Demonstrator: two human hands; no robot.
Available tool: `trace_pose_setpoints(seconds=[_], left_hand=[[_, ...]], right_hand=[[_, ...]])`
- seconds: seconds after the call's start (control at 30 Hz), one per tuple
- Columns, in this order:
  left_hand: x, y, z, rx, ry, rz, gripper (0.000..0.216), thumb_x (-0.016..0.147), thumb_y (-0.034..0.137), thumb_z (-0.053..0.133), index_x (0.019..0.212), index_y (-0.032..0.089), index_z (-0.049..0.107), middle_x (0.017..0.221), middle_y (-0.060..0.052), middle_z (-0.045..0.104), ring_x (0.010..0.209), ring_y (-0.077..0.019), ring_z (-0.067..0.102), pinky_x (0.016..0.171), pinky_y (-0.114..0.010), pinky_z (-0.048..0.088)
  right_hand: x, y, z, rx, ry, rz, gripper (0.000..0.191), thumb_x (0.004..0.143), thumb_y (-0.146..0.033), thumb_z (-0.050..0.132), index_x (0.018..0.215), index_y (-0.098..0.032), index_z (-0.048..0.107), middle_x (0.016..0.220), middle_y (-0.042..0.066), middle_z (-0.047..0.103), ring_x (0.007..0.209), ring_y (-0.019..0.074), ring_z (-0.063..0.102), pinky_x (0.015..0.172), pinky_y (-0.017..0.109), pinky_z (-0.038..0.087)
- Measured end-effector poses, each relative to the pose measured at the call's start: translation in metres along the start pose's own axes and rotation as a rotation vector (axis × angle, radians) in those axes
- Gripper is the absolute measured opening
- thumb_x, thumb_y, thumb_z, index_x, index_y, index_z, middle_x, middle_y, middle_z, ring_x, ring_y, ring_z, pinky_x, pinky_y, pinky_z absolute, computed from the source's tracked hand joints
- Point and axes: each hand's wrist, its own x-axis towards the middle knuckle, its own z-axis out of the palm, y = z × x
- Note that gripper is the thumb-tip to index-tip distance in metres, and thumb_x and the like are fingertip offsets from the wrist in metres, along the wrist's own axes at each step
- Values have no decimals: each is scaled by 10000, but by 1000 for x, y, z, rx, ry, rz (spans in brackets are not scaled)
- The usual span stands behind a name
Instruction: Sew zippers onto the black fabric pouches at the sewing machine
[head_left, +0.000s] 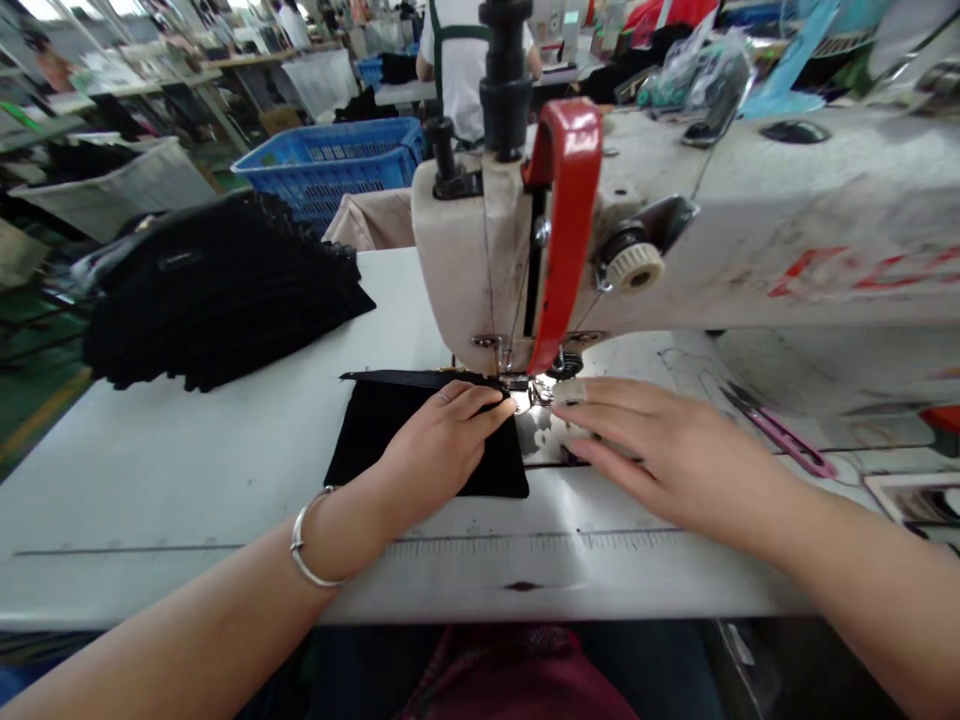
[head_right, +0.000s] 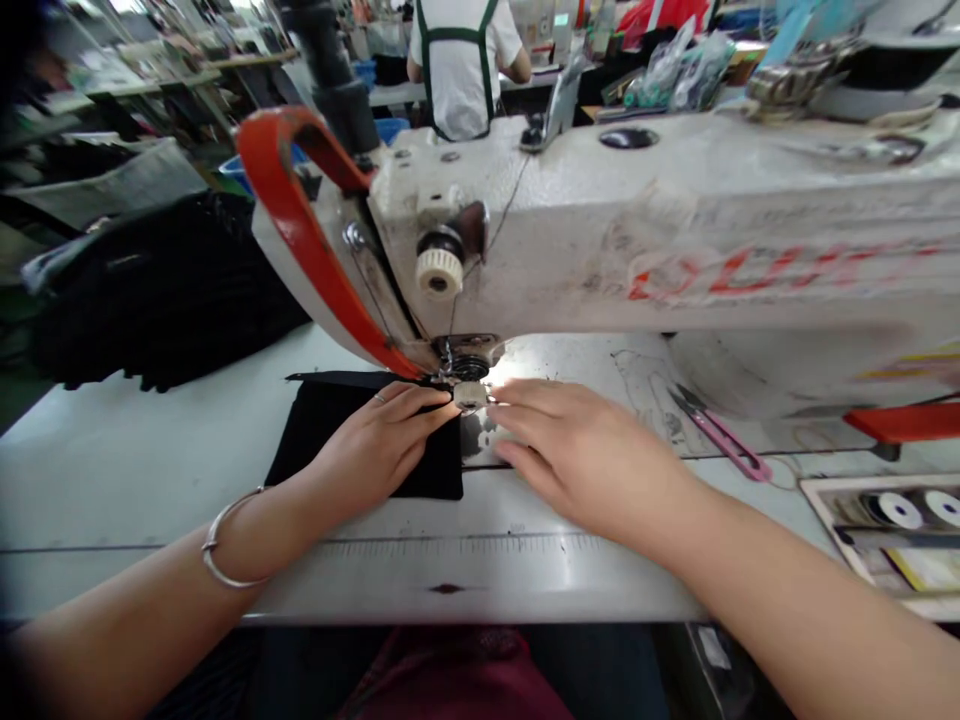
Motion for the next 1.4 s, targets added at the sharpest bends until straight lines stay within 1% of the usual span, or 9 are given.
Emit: trace_pose_setpoints(seconds=[0.17, 0.47, 0.6, 0.83, 1.03, 1.13, 1.27, 1.33, 1.4], left_hand=[[1, -1, 0, 0, -7, 0, 379, 889, 53, 465, 1242, 123, 581, 1192, -101, 615, 1126, -224, 545, 1024, -413, 477], [5, -2, -2, 26, -4, 24, 370, 885, 52, 466, 1229, 114, 586, 1198, -105, 624, 1142, -218, 558, 1041, -399, 468], [3, -1, -3, 17, -17, 14, 380, 879, 45, 467, 1237, 104, 581, 1186, -108, 626, 1143, -217, 553, 1048, -394, 460], [3, -3, -2, 47, -37, 21, 386, 879, 47, 463, 1245, 94, 577, 1204, -112, 616, 1142, -220, 549, 1037, -390, 466], [2, -1, -3, 29, -39, 16, 385, 879, 51, 463, 1243, 100, 577, 1211, -112, 612, 1159, -227, 540, 1047, -410, 463], [2, 0, -3, 23, -34, 19, 395, 871, 33, 463, 1245, 88, 578, 1199, -115, 621, 1153, -223, 542, 1047, -403, 466], [-2, 0, -3, 7, -56, -9, 384, 908, 69, 458, 1272, 110, 573, 1230, -117, 610, 1192, -229, 531, 1069, -424, 451], [-7, 0, -5, -48, -78, -45, 385, 936, 227, 526, 1307, 127, 554, 1293, -131, 575, 1231, -257, 512, 1075, -461, 446], [-14, 2, -10, -108, -104, -65, 563, 876, 451, 629, 1334, 136, 536, 1363, -154, 523, 1282, -303, 472, 1082, -508, 432]], right_hand=[[39, 13, 36, -33, -128, 41, 176, 957, -255, 486, 968, -155, 631, 1102, 131, 650, 1096, 287, 570, 920, 424, 473], [38, 15, 43, -42, -50, 41, 219, 945, -221, 442, 1000, -162, 646, 961, 103, 652, 903, 251, 577, 801, 370, 443], [34, 15, 41, 40, 51, 133, 198, 926, -289, 488, 955, -172, 645, 881, 79, 654, 840, 232, 597, 745, 333, 447], [27, 18, 29, 45, 375, 341, 220, 910, -335, 500, 919, -186, 662, 821, 98, 679, 817, 254, 634, 700, 346, 469], [32, 18, 34, 53, 402, 390, 236, 905, -354, 519, 890, -186, 684, 809, 97, 698, 804, 255, 652, 692, 351, 488], [28, 21, 21, 84, 334, 384, 226, 909, -339, 523, 904, -189, 693, 833, 82, 708, 812, 242, 662, 700, 341, 499], [14, 30, -3, 280, -48, 105, 254, 868, -280, 593, 1110, -222, 647, 1120, 62, 671, 1049, 229, 619, 899, 356, 489], [9, 33, -3, 337, -204, -8, 387, 832, -231, 642, 1214, -241, 587, 1243, 62, 606, 1160, 227, 553, 1000, 384, 436], [10, 33, 6, 306, -196, 8, 328, 832, -218, 665, 1153, -226, 601, 1172, 67, 619, 1117, 231, 552, 982, 397, 433]])
